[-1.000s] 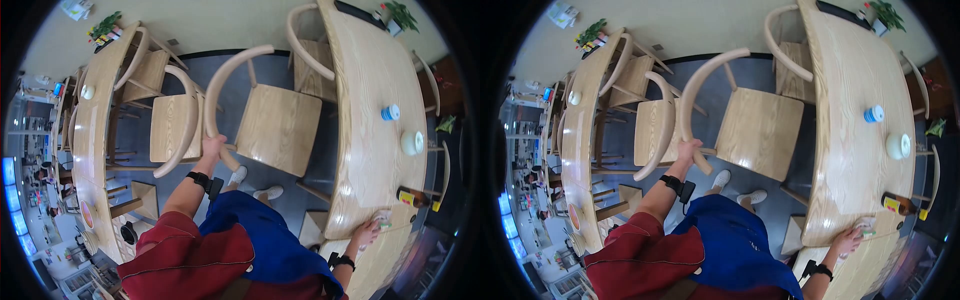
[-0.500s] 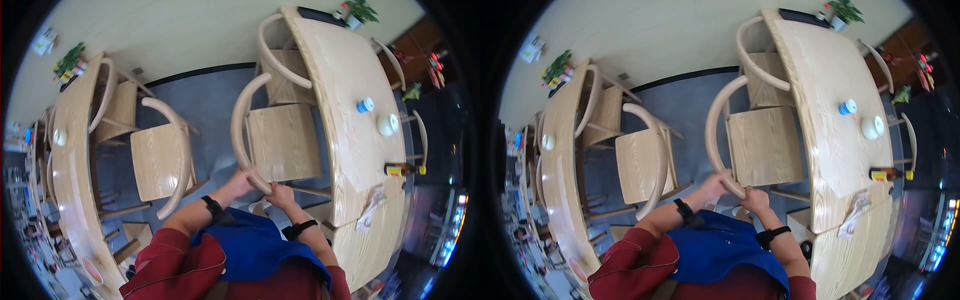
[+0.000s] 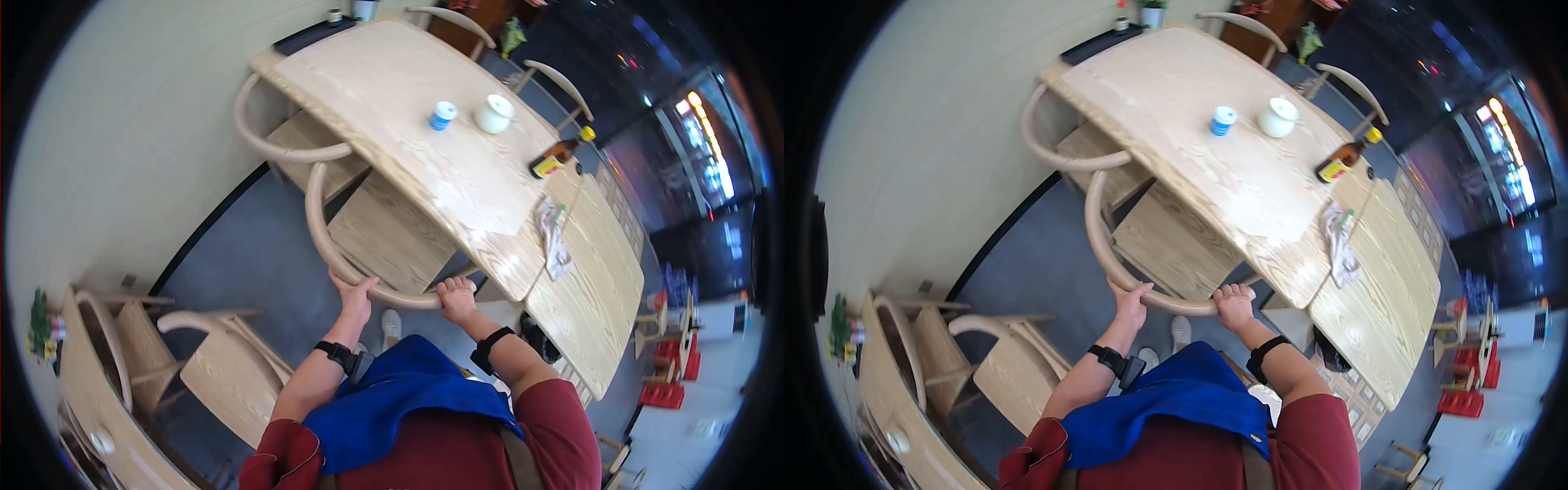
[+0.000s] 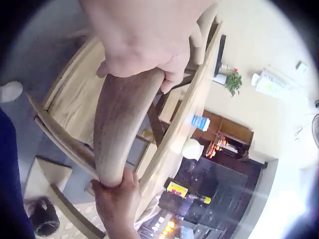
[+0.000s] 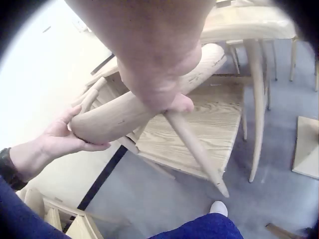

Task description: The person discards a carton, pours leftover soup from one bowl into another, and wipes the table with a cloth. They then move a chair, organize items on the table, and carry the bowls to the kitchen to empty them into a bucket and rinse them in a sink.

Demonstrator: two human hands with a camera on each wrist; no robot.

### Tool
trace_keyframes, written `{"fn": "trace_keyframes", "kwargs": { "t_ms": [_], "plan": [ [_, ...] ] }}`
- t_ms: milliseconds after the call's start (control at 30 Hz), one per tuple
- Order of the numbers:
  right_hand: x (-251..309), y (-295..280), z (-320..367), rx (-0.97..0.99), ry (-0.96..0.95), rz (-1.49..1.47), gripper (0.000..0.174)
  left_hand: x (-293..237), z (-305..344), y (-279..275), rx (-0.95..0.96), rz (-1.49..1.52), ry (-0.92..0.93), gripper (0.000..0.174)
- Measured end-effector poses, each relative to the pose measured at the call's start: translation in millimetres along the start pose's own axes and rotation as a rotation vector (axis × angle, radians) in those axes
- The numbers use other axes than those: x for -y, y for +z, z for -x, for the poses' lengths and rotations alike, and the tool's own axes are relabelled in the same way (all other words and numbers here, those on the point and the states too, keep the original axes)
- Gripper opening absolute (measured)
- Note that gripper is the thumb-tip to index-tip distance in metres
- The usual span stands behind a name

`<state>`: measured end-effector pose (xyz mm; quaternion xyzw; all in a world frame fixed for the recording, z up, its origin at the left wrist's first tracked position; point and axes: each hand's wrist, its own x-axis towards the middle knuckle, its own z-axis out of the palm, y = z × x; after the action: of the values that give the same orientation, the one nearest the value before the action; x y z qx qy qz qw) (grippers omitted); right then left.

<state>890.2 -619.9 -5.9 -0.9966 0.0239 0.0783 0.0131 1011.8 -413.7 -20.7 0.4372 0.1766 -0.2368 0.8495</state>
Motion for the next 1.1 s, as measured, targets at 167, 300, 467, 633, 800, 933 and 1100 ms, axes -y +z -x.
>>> {"fn": "trace_keyframes", "kwargs": {
  "t_ms": [167,300,467,633,800,933,1100],
  "plan": [
    [-19.4,-1.9,-0.4,-0.186,0.102,0.09,0.037,13.7,-2.4,21.0,0.041,-0.05,-0.252,0.094],
    [-67.9,-70.1,-35.0,-0.238,0.232,-0.384,0.052,-27.4,-30.4,-11.3,0.513,-0.371,-1.009,0.045],
    [-270.4,-162.1,-100.1,-1.167,0.934,-0.526,0.074,-127.9,-61.0,62.0,0.759,-1.146,-0.948,0.041],
    [-386.3,-173.5,-159.1,-1.526,1.051,-0.619,0.08,-166.4,-152.2,187.8,0.814,-1.283,-0.11,0.051],
    [-396.5,-172.2,-179.5,-1.348,1.011,-1.042,0.039,-134.9,-248.4,305.8,0.817,-1.718,0.786,0.088],
    [-346.1,-178.0,-175.5,-1.403,1.107,-0.975,0.019,-109.7,-275.7,358.9,0.894,-1.947,0.869,0.098],
    [-252.3,-170.3,-159.1,-1.494,1.148,-0.991,0.01,-73.7,-336.3,342.8,1.228,-1.645,0.728,0.066]
  ]
}}
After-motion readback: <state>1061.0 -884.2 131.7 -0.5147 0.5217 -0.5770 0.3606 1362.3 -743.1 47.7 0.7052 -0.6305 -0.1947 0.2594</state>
